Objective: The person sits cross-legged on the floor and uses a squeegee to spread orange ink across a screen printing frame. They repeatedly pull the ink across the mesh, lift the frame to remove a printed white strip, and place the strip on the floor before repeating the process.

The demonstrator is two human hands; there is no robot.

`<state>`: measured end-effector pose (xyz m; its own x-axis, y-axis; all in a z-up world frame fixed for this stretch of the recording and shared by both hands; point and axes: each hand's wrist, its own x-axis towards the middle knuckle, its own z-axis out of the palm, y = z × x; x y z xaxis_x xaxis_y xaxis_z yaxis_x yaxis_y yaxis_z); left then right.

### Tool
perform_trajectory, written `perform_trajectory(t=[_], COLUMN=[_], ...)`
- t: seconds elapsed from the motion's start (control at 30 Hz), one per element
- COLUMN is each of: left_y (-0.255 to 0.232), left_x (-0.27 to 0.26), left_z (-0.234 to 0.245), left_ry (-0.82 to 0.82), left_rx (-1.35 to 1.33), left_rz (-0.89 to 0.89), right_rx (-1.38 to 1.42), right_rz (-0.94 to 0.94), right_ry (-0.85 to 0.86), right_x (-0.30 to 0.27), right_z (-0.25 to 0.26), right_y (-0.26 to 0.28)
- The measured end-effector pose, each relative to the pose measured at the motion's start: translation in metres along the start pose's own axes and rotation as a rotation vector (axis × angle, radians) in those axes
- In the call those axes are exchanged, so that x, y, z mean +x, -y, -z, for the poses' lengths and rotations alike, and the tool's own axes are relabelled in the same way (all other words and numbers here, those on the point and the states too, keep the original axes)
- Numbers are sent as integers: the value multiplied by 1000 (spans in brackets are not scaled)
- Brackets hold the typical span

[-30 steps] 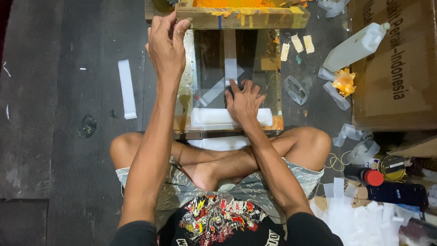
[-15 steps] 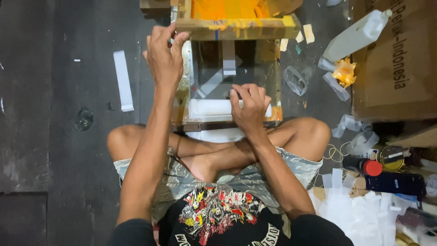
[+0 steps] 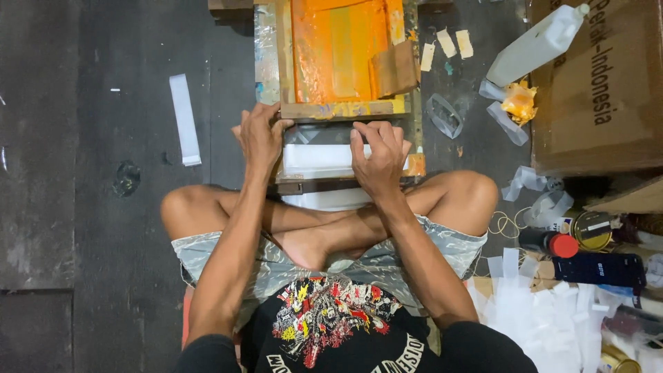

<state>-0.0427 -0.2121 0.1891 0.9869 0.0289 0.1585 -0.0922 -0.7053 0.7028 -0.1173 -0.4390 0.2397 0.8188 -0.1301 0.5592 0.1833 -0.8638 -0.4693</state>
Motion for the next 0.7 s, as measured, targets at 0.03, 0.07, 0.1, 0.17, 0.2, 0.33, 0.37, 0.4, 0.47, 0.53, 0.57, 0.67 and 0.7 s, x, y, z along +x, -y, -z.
perform_trajectory(t=[0.03, 0.07, 0.1, 0.17, 0.2, 0.33, 0.37, 0.4, 0.47, 0.53, 0.57, 0.67, 0.7], left_y=[0, 1, 2, 9, 12, -8, -2, 4, -4, -8, -11, -23, -26], left_x=[-2, -3, -4, -4, 0, 27, 40, 57, 84, 93, 96, 95, 94], left_z=[-1, -2, -3, -9, -11, -16, -33, -48, -57, -62, -63, -58, -53], left_ry=[2, -5, -11, 12, 25, 152, 119, 80, 12, -29, -18, 33, 57], left_rx=[0, -3, -6, -16, -27, -146, -140, -134, -135, -135, -90, -24, -6], left_rz=[-1, -4, -7, -7, -14, 93, 125, 154, 130, 129, 147, 182, 195], right_rx=[-1, -12, -24, -22, -20, 46, 82, 124, 111, 87, 31, 45, 121], right_rz=[-2, -16, -31, -43, -48, -105, -149, -187, -252, -339, -402, -435, -391], right_ry=[-1, 14, 28, 33, 28, 2, -41, -86, -66, -21, 77, 199, 216], right_x=[-1, -1, -1, -3, 0, 24, 30, 39, 57, 65, 71, 90, 98], right_z=[0, 0, -1, -3, -6, -4, -7, -13, -30, -46, -55, -50, -44], right_y=[-2, -3, -5, -6, -7, -35, -52, -70, -100, -128, -141, -132, -120])
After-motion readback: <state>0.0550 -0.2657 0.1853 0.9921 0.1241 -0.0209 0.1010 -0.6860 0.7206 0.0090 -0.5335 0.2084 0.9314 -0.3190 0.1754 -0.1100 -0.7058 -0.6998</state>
